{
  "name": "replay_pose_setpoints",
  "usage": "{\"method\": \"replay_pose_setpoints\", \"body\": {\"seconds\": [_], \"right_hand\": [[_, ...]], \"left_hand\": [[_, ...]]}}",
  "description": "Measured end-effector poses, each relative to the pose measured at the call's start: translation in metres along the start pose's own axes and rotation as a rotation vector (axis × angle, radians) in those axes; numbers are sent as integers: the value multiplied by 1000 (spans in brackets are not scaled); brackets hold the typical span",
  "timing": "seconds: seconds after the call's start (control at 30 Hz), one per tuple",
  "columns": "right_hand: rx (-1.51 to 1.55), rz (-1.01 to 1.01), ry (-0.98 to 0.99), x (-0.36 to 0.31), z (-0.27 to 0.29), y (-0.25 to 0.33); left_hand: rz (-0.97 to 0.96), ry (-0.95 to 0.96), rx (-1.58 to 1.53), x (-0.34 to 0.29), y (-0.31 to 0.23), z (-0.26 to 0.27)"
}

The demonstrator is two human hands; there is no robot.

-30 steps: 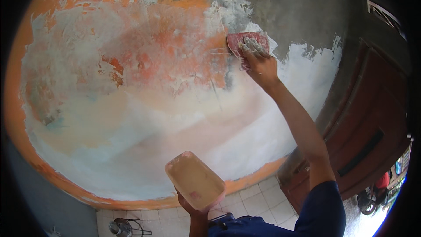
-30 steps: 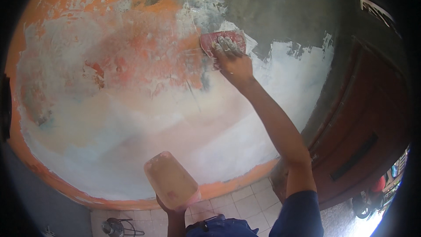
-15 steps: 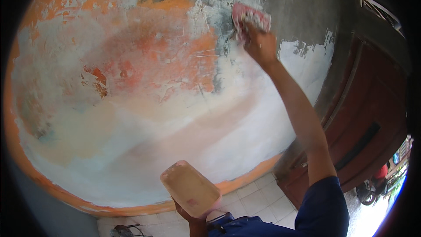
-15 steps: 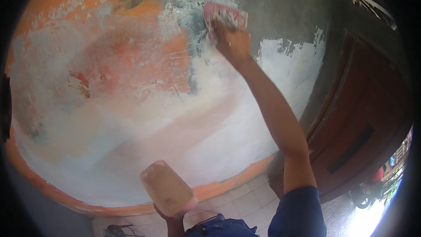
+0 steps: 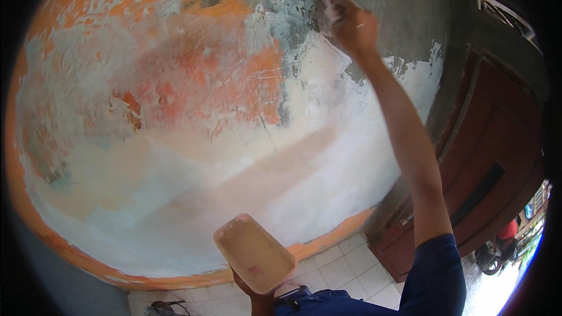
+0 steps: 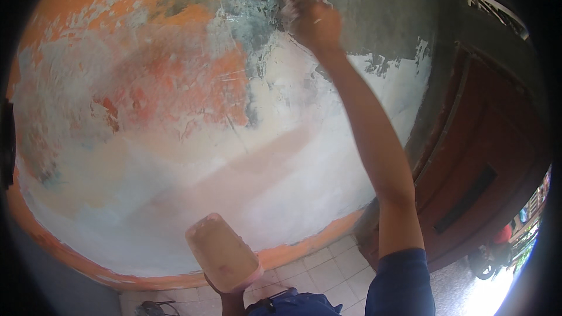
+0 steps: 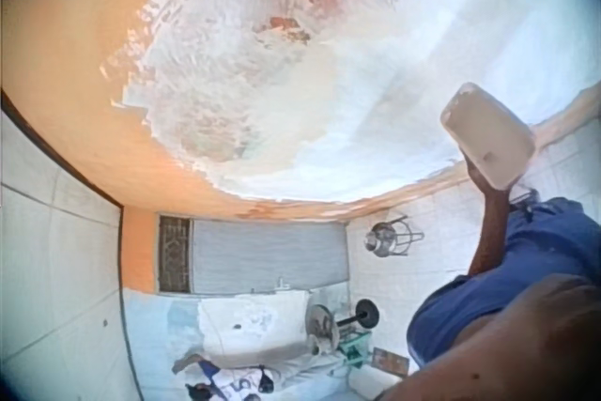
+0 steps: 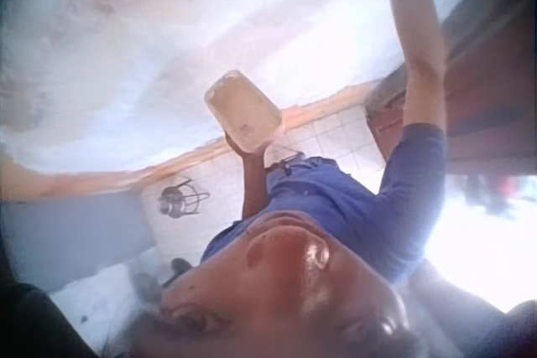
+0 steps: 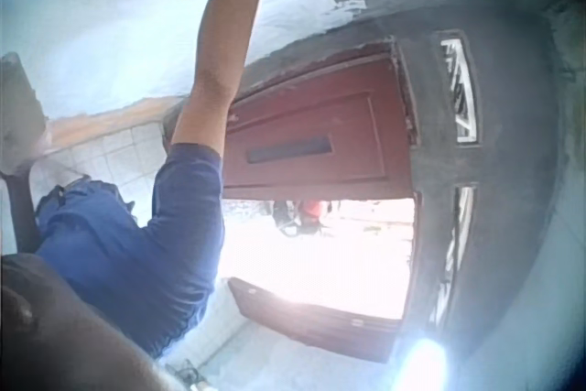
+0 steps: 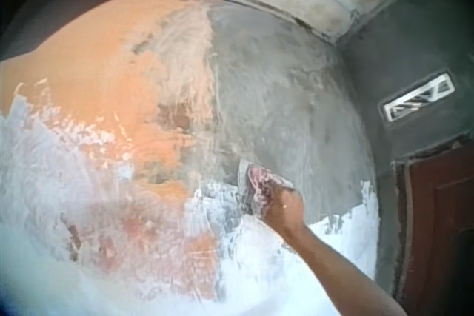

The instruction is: The person applies plaster to a wall using a trowel and a plastic container.

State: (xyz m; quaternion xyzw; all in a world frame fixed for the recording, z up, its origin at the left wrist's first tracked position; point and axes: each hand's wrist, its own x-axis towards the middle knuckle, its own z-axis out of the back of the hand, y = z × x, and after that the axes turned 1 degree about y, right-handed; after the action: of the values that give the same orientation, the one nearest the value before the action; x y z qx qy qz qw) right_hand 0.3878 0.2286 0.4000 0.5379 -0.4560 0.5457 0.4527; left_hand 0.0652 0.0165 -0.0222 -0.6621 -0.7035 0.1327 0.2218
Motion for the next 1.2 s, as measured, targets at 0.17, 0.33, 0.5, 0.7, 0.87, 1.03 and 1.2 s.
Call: {"method": "replay_pose_setpoints", "body": {"seconds": [0.17,0.33,0.5,0.7,0.87,1.03,1.2], "right_hand": [[58,63,39,-86,-34,44],[212,111,194,-98,2,47],[192,-113,-100,-17,36,38],[40,-94,65,-60,-30,88],[162,14,217,-118,-6,114],[166,-52,-60,-30,26,79],[32,-75,-85,26,-12,60]], "left_hand": [[3,-5,28,2,-6,1],[9,-24,55,2,-5,11],[13,-6,54,-6,-7,12],[-3,0,143,-4,-21,9],[-6,-73,91,-10,-22,18],[-44,11,-39,-16,-30,4],[-137,4,179,-24,-27,-18]]}}
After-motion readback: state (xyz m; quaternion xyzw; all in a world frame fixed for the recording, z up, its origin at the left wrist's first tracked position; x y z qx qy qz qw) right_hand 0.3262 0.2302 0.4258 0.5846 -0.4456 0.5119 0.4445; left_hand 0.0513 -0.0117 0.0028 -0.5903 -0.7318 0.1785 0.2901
